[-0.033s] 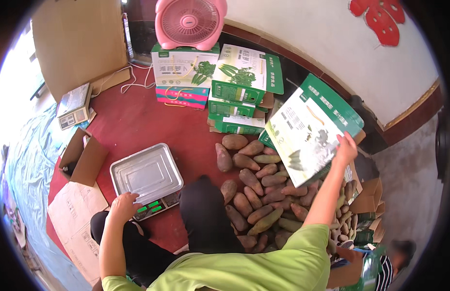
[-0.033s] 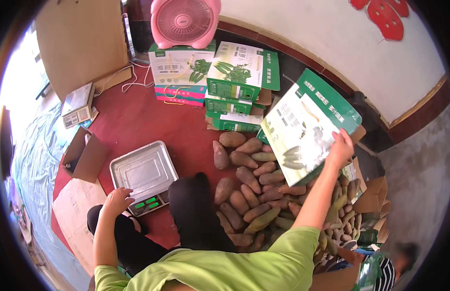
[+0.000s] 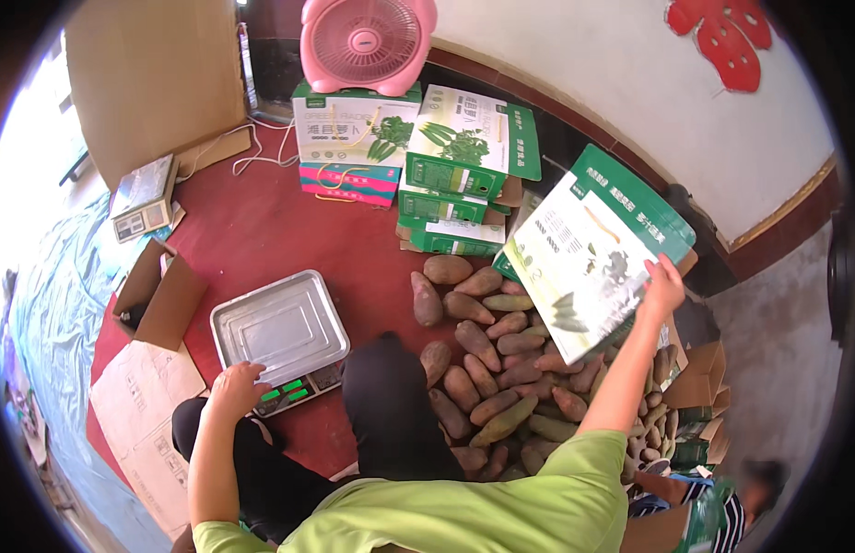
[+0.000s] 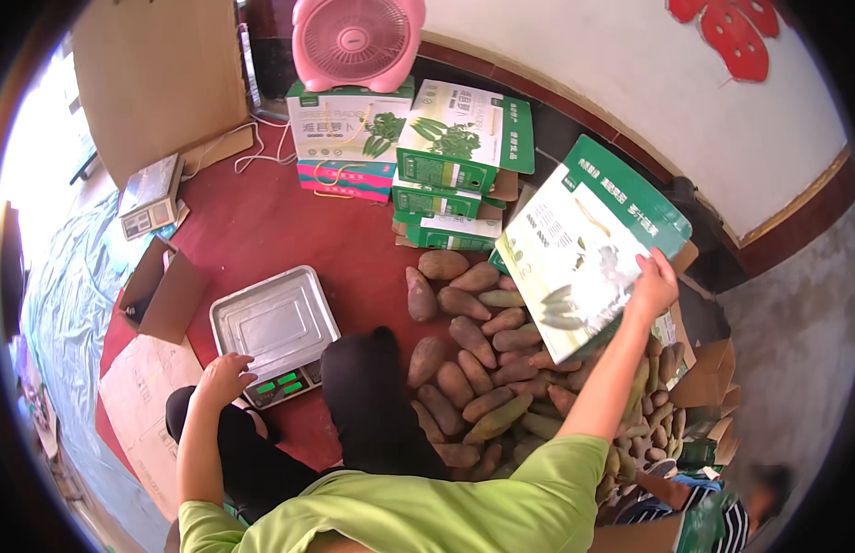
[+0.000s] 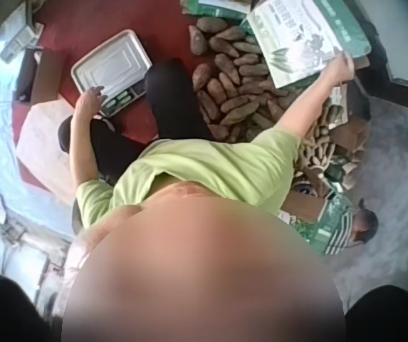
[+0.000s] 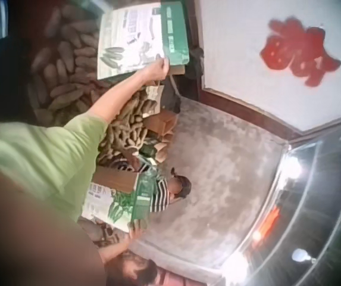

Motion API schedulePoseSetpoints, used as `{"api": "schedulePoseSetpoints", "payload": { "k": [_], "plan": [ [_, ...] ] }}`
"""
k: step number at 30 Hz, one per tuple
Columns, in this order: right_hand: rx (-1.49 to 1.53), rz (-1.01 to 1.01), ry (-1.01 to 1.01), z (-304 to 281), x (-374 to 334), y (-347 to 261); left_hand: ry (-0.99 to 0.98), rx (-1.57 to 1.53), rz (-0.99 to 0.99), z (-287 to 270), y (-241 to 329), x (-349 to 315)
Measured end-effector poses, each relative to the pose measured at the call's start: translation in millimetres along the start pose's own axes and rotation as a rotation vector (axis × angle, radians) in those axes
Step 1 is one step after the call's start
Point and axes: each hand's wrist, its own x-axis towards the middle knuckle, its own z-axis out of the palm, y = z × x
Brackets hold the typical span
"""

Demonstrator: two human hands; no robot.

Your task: Sort produce and pack them into cardboard boxes while using an electronic scale.

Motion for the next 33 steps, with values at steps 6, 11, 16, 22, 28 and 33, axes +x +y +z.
{"api": "schedulePoseSetpoints", "payload": {
  "k": [6, 11, 16, 22, 28, 33],
  "plan": [
    [-0.204, -0.084, -0.172, 6.3, -50.0, -77.3, 0.061, -0.053, 0.031, 0.0, -12.2, -9.1],
    [-0.282, -0.281, -0.484, 53.5, -88.9, -82.9, 0.142, -0.128, 0.063, -7.8, -7.8, -12.2],
    [-0.051, -0.413, -0.666, 107.2, -161.8, -113.2, 0.353, -0.256, 0.104, -13.9, -16.3, -15.9],
    [0.448, -0.253, -0.908, 164.2, -258.1, -132.1, 0.834, -0.246, 0.15, -28.8, -17.5, -22.2],
    [0.807, 0.106, -1.058, 211.3, -328.2, -101.3, 1.273, -0.346, 0.083, -45.1, -29.8, -32.1],
    [0.849, 0.636, -1.335, 242.7, -377.1, -11.7, 1.418, -0.422, 0.074, -45.9, -45.5, -41.0]
  ]
}}
